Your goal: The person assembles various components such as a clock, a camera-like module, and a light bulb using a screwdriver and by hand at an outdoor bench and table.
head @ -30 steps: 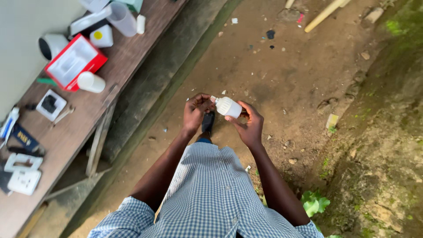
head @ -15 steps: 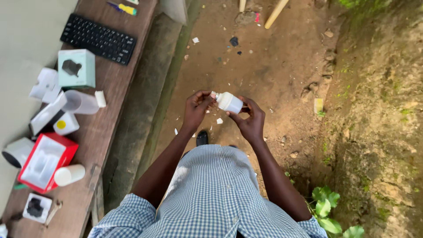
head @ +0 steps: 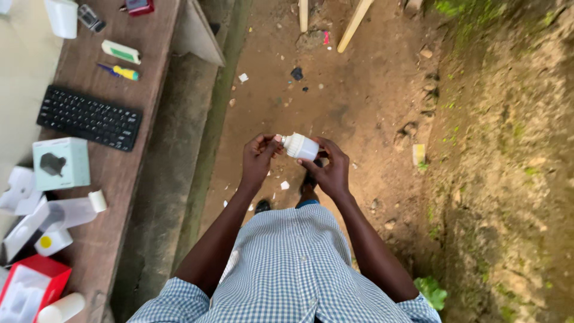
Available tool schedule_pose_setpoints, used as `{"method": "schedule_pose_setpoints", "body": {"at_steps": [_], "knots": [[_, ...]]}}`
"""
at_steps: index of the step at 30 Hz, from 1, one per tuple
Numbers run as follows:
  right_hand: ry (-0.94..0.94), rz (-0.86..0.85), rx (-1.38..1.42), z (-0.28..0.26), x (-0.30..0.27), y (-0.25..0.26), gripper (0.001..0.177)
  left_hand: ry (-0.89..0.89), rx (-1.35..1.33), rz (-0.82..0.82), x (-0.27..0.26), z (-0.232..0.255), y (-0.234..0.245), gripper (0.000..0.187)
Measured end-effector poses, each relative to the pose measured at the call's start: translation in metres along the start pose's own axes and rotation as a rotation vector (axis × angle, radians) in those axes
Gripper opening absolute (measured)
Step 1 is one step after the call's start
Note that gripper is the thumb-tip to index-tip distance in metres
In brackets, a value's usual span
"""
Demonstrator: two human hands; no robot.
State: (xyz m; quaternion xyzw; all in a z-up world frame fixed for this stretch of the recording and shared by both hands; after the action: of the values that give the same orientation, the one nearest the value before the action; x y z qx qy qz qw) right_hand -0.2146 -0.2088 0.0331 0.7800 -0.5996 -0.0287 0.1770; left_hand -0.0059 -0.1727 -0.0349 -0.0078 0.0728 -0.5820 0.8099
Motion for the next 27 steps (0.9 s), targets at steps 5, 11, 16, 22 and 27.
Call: {"method": "schedule_pose_setpoints", "body": {"at_steps": [5, 11, 16, 22, 27], "knots": [[0.033, -0.025, -0.019, 0.021, 0.066, 0.049, 0.061, -0.013, 0.001, 0.026, 0.058, -0.005, -0.055, 0.023], [0.003, -0.005, 0.005, 0.054, 0.124, 0.118, 0.059, -0.052, -0.013, -0.029, 0.117, 0.000, -0.136, 0.023], [0.024, -0.005, 0.042, 0.068, 0.165, 0.149, 0.060, -0.026, -0.040, -0.075, 0.159, 0.007, -0.175, 0.020], [-0.012, -0.014, -0.024, 0.084, 0.221, 0.157, 0.059, -0.039, -0.061, -0.059, 0.213, 0.011, -0.191, 0.018], [-0.003, 0.005, -0.027, 0.098, 0.284, 0.157, 0.057, 0.037, -0.031, -0.062, 0.281, 0.007, -0.198, 0.021]]}}
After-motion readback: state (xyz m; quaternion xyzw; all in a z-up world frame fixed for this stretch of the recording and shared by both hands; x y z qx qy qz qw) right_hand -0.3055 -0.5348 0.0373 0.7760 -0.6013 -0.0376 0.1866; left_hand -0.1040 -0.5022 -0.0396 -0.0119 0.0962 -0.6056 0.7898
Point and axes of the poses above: each hand's wrist, its own x-axis towards the middle knuckle, its own y-axis out of the back of the hand, z = x × y, the point moved 8 cm from there along x, towards the middle knuckle, and after that the axes turned 4 degrees about x, right-handed, at the moved point
